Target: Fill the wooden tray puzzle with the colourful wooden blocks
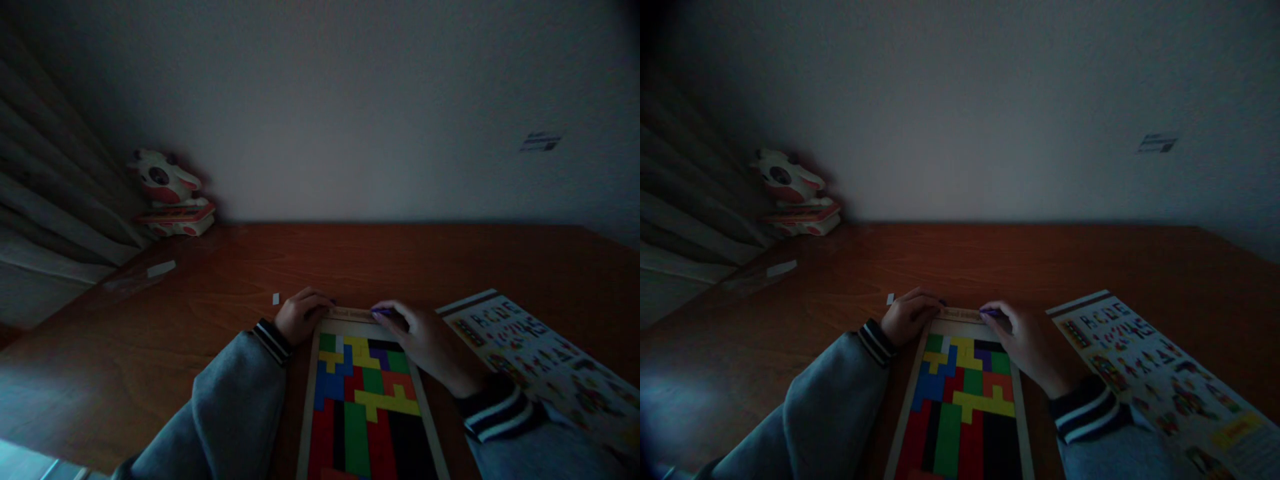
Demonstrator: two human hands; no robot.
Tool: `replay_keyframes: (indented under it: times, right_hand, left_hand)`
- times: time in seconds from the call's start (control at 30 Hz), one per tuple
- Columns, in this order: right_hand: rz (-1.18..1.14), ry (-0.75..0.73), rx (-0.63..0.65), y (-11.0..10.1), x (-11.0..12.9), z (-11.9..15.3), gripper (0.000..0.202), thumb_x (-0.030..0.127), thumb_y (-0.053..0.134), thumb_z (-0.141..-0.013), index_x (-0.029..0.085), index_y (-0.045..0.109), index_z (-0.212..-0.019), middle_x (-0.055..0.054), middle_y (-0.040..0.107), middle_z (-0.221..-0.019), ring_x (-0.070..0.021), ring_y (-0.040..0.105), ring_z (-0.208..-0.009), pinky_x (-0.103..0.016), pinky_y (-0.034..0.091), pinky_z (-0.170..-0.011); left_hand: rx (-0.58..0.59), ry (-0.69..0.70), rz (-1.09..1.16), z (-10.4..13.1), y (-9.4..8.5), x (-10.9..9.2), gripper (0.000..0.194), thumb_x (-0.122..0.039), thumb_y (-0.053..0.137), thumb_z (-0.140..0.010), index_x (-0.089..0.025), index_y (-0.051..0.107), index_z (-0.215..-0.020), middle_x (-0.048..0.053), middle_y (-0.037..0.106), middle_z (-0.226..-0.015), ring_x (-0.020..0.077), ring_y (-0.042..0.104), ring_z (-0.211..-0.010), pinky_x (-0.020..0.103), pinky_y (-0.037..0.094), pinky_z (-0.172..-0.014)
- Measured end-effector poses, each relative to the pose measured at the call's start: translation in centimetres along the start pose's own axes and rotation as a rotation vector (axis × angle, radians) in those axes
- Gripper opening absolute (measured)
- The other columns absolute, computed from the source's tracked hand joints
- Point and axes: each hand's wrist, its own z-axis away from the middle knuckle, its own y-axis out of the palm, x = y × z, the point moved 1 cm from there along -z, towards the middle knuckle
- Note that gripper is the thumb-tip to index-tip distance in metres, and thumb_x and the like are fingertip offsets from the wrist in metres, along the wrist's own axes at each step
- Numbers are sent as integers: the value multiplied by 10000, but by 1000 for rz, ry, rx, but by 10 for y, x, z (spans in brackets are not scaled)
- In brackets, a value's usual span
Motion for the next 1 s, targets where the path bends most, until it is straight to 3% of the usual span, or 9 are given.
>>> replay_keyframes:
  times: [0.13, 0.23, 0.4, 0.6, 0.8, 1.0]
  right_hand:
    - [-9, 0, -11, 1, -6, 3, 186, 392, 530, -939, 286, 667, -1007, -6, 748, -989, -194, 709, -924, -318, 558, -797]
    - [-6, -35, -88, 2, -15, 3, 216, 425, 543, -935, 283, 666, -1043, -23, 742, -1027, -208, 700, -964, -346, 558, -820]
    - [-4, -113, -192, 2, -23, 1, 253, 453, 563, -925, 267, 680, -1049, -56, 723, -1060, -231, 676, -1015, -400, 533, -897]
    - [-93, 69, -179, 0, -18, 6, 349, 508, 610, -882, 269, 677, -1127, -69, 724, -1131, -257, 667, -1070, -427, 547, -911]
    - [-240, 155, -100, -3, -14, 7, 372, 521, 623, -862, 250, 678, -1110, -82, 726, -1132, -262, 681, -1055, -450, 547, -927]
    - [-289, 171, -46, -7, -11, 7, 367, 515, 653, -835, 258, 686, -1094, -66, 738, -1109, -240, 693, -1031, -391, 561, -899]
  left_hand:
    - [-48, 4, 50, 2, -2, -4, 150, -178, 573, -939, -185, 699, -1021, 85, 712, -1007, 173, 675, -936, 314, 575, -840]
    - [-69, 8, 90, 3, -1, -6, 138, -189, 608, -926, -183, 691, -1036, 84, 723, -1011, 179, 682, -948, 327, 577, -852]
    - [-20, 59, 76, 5, 3, -10, 150, -185, 580, -944, -180, 683, -1054, 79, 722, -1025, 170, 684, -964, 309, 584, -860]
    - [32, 116, -13, 6, 3, -18, 184, -172, 538, -963, -170, 684, -1075, 87, 712, -1011, 159, 690, -899, 274, 595, -787]
    - [-93, -118, 222, 7, 6, -24, 130, -190, 651, -900, -155, 692, -1018, 99, 717, -1015, 192, 695, -949, 320, 608, -807]
    - [-82, -262, 393, 10, 16, -23, 164, -193, 663, -885, -127, 676, -1034, 118, 724, -1026, 192, 720, -910, 341, 624, -805]
